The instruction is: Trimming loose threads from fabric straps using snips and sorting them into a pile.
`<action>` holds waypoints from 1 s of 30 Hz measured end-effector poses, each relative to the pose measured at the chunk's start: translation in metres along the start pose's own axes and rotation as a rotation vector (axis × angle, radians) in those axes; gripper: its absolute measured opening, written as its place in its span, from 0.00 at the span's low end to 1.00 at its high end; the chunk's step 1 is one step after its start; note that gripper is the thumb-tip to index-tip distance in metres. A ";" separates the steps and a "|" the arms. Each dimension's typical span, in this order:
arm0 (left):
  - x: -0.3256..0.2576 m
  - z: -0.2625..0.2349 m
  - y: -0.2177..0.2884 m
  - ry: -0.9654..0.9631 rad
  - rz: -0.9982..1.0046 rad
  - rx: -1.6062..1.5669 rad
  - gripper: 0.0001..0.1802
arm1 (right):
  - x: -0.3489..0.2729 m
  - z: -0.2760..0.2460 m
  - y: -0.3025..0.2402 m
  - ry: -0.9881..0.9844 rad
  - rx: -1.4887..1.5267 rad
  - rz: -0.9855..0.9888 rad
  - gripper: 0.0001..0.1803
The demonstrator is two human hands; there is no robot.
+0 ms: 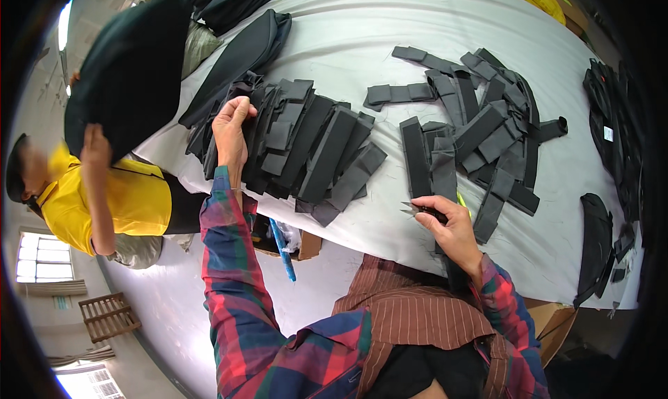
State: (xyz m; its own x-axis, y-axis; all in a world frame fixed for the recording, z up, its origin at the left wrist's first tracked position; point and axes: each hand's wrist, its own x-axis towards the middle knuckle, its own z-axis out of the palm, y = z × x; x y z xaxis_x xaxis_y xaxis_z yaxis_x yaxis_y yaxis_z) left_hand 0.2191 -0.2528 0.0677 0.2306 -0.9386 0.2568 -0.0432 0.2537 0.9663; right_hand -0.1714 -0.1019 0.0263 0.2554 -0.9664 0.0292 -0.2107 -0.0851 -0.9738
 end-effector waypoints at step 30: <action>-0.210 0.137 0.171 -1.053 0.574 -0.359 0.16 | -0.077 -0.090 0.040 0.586 -0.048 0.134 0.11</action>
State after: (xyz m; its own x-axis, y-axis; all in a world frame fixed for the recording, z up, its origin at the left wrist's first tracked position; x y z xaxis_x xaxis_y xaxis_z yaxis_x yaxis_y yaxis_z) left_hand 0.0298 -0.0440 0.1817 -0.6294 -0.3605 0.6884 0.4250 0.5820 0.6933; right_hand -0.2839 -0.0525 0.0057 -0.3360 -0.9410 0.0399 -0.2513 0.0488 -0.9667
